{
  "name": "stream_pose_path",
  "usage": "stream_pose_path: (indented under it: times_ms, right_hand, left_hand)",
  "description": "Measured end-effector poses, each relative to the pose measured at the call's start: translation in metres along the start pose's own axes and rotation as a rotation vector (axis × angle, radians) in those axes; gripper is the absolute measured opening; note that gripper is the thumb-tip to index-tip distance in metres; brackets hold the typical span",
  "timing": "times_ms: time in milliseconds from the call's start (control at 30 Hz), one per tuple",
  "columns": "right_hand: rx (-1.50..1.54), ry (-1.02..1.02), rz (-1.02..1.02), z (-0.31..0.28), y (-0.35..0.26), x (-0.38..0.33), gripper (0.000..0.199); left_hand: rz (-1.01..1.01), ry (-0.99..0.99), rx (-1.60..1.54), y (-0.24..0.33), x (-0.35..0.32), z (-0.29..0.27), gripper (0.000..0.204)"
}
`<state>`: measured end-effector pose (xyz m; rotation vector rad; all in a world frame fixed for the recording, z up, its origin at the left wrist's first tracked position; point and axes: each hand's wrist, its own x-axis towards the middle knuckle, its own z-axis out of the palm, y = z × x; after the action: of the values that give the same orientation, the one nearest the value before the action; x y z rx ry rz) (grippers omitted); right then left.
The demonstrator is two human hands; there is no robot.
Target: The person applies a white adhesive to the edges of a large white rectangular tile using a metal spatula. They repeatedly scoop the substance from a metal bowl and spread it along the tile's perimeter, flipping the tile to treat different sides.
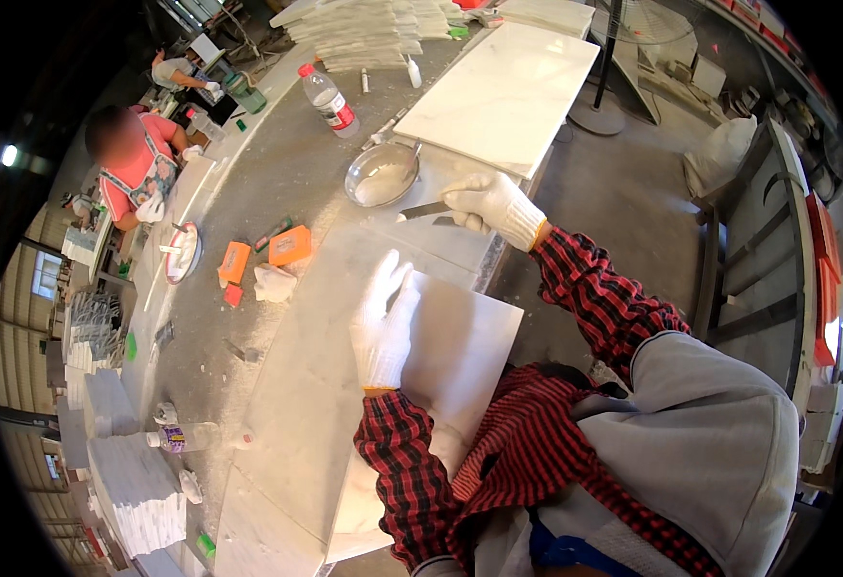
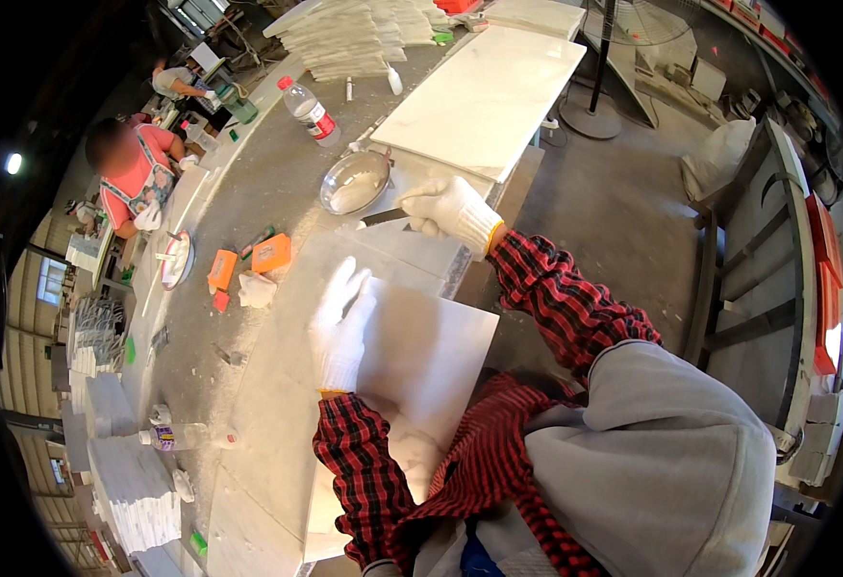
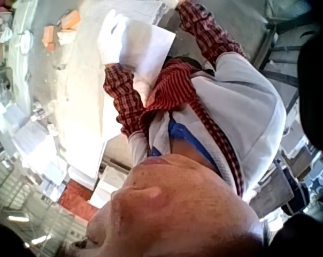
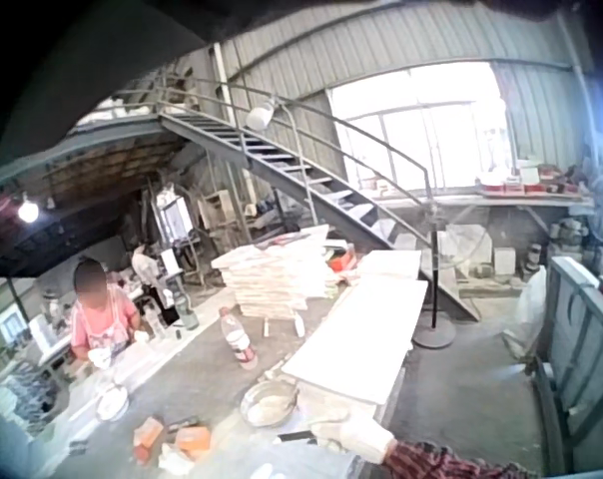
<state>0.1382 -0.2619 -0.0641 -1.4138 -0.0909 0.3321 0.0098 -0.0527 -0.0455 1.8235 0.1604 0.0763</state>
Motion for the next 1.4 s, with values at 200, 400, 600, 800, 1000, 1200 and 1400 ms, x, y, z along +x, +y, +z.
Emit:
stream_pose_path:
  times_ms: [200,400,600,800,1000,1200,1400]
  right_hand:
    - [-0.075,0.022,0.011,0.0,-0.004,-0.03,0.025]
    - [-0.073,0.011,-0.001,0.005,-0.006,-0.046,0.026]
    - [-0.137,-0.044,-0.003,0.011,-0.01,-0.054,0.027]
    - [-0.123,-0.036,0.013,0.017,-0.013,-0.062,0.027]
    - [-0.184,-0.049,-0.02,0.02,-0.017,-0.068,0.029]
    - [-0.312,-0.023,-0.084,0.02,-0.017,-0.071,0.03]
    - [-0.363,-0.008,-0.137,0.023,-0.015,-0.074,0.03]
  left_hand:
    - [-0.066,-0.01,-0.04,0.006,-0.002,0.0,0.054]
    - [-0.05,-0.024,0.076,0.009,-0.003,-0.004,0.055]
    - [-0.047,-0.043,0.097,0.012,-0.003,-0.007,0.055]
    - [-0.01,-0.009,0.064,0.007,-0.002,-0.006,0.051]
    - [-0.025,0.01,0.142,0.017,-0.004,-0.004,0.051]
    - [-0.094,-0.028,0.135,0.019,-0.002,-0.004,0.053]
    - [-0.094,-0.026,0.122,0.013,0.0,-0.004,0.053]
